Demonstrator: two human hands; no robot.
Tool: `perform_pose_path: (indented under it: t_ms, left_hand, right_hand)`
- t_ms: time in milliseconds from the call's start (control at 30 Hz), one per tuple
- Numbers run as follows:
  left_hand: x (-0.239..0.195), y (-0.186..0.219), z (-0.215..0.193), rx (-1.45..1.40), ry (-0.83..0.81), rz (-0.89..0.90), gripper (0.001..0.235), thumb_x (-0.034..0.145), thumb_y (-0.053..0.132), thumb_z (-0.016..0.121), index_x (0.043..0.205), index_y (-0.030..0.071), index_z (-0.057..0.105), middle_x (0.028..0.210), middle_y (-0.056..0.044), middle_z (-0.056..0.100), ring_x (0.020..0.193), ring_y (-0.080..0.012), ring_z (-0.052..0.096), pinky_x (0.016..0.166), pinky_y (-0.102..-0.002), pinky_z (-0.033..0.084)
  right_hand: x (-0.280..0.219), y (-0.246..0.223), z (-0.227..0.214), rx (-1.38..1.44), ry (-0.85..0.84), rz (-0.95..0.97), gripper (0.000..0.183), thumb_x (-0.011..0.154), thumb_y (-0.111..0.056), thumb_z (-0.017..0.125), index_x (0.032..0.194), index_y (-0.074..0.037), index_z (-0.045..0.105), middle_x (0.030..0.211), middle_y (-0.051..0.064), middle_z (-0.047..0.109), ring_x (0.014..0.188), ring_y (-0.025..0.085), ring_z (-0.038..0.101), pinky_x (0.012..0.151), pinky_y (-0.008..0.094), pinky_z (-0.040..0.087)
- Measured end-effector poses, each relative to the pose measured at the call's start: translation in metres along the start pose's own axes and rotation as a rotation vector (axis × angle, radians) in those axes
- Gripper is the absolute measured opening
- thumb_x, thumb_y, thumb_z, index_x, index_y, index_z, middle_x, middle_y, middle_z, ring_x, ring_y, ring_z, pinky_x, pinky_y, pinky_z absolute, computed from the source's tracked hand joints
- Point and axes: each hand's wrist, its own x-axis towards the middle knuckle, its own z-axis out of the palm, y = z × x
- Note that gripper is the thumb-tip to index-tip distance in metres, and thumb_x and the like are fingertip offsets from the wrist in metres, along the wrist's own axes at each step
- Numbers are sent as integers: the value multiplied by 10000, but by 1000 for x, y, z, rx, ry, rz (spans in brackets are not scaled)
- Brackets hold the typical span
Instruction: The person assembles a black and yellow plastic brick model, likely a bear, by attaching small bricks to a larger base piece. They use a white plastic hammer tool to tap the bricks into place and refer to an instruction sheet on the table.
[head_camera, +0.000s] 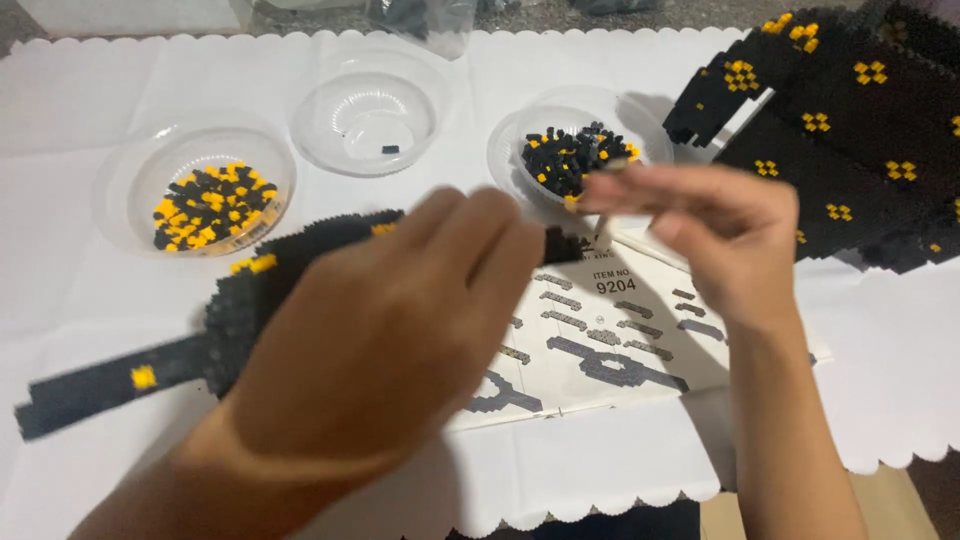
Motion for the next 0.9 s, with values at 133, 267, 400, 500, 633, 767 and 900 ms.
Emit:
perform_pose_path:
  t_ms: [133,267,400,500,633,767,900]
  left_hand:
    - [2,-15,11,-20,36,29,155,885,-73,637,953,42,558,878,-66,552,741,-179,579,494,-269,484]
    - [1,-28,15,-92,-30,-42,165,867,-4,596,968,73,489,923,-47,527,789,-223,576,443,-356,463]
    - [4,-45,28,-443,85,31,204,883,-102,623,1014,-39,482,867,-135,554,761,-316,537,633,-407,459]
    - [5,-47,33,-434,13,-49,194,874,-27,628,1021,-3,503,891,-88,560,804,-282,548,609,-365,450]
    - [3,-48,34,-424,55,-19,215,879,-57,638,1047,-12,510,925,-99,587,811,-282,572,617,-351,454]
    - [3,-47,35,-408,46,-38,229,879,-40,642,1058,7,508,957,-94,584,839,-284,572,624,-361,456]
    - [4,-45,32,-372,29,-75,245,863,5,679,1052,41,527,908,-46,585,754,-235,560,586,-326,447]
  right_hand:
    - [2,7,-12,-61,207,98,224,961,-42,505,1155,61,551,1083,234,631,954,344,697,894,388,626]
    - [5,9,-14,-83,370,213,186,969,-159,570,1081,-18,615,993,159,671,843,234,701,818,304,625]
    - [11,-2,-19,-315,215,365,129,973,-108,598,1053,-27,657,911,101,682,744,139,649,683,218,550]
    - [8,3,-27,-737,88,595,93,911,-117,655,910,-53,723,718,29,688,644,63,607,636,206,462]
    - [3,17,-30,-1049,-54,646,224,835,-117,606,1037,-133,700,788,49,719,736,201,657,727,333,436]
    - [5,10,-20,-990,7,732,464,785,-108,663,1207,-64,476,990,102,680,817,258,639,669,403,453]
    - [1,19,-26,-1110,3,999,392,799,-199,697,1082,-49,470,1029,156,653,908,390,592,720,503,423]
